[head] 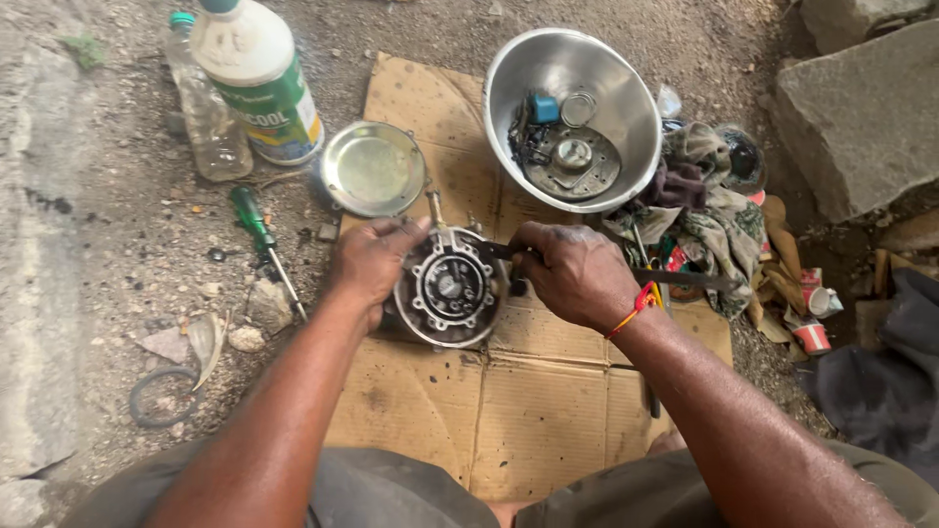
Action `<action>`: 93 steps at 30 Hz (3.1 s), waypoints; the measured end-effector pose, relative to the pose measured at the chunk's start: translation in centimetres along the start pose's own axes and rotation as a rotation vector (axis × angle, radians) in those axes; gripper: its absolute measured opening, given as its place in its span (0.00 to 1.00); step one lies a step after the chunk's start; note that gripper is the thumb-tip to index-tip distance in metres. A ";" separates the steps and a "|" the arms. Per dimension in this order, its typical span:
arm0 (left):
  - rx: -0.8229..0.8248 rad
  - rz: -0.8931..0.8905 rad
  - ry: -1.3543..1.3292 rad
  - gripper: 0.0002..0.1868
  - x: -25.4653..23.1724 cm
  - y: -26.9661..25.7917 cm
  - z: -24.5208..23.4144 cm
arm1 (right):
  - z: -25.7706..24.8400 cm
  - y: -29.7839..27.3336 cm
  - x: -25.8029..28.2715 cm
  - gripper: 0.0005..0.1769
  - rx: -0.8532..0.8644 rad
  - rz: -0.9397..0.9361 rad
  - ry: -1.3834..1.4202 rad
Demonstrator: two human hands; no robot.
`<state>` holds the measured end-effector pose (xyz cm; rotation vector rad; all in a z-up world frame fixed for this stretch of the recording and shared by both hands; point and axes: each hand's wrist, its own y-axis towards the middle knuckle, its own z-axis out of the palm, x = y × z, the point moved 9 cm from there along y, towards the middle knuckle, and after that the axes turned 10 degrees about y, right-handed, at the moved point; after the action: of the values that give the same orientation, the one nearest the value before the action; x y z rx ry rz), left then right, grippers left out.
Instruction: The person is repairing a mechanical motor assembly by hand, using a screwdriver, a wrench, and a small brush to clean and reassemble internal components.
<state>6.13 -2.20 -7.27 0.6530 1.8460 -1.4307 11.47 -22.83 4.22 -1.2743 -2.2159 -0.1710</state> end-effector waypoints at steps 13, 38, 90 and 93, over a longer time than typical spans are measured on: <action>-0.057 0.164 0.095 0.20 -3.3 -0.1 -1.4 | -1.0 0.2 2.3 0.12 -0.057 -0.010 -0.087; -0.127 0.264 0.473 0.26 -4.9 -1.6 -1.0 | 0.5 -1.4 5.6 0.16 -0.191 -0.329 -0.341; -0.294 0.699 0.525 0.21 -9.1 -7.1 1.8 | 2.2 -6.0 5.9 0.16 -0.146 -0.173 -0.330; -0.374 0.782 0.523 0.21 -9.3 -8.6 1.5 | 3.0 -5.4 3.6 0.14 -0.111 0.138 -0.134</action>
<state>5.83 -5.61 4.99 1.4376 1.8277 -0.4111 4.42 -21.92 4.55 -1.5349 -2.2459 -0.1617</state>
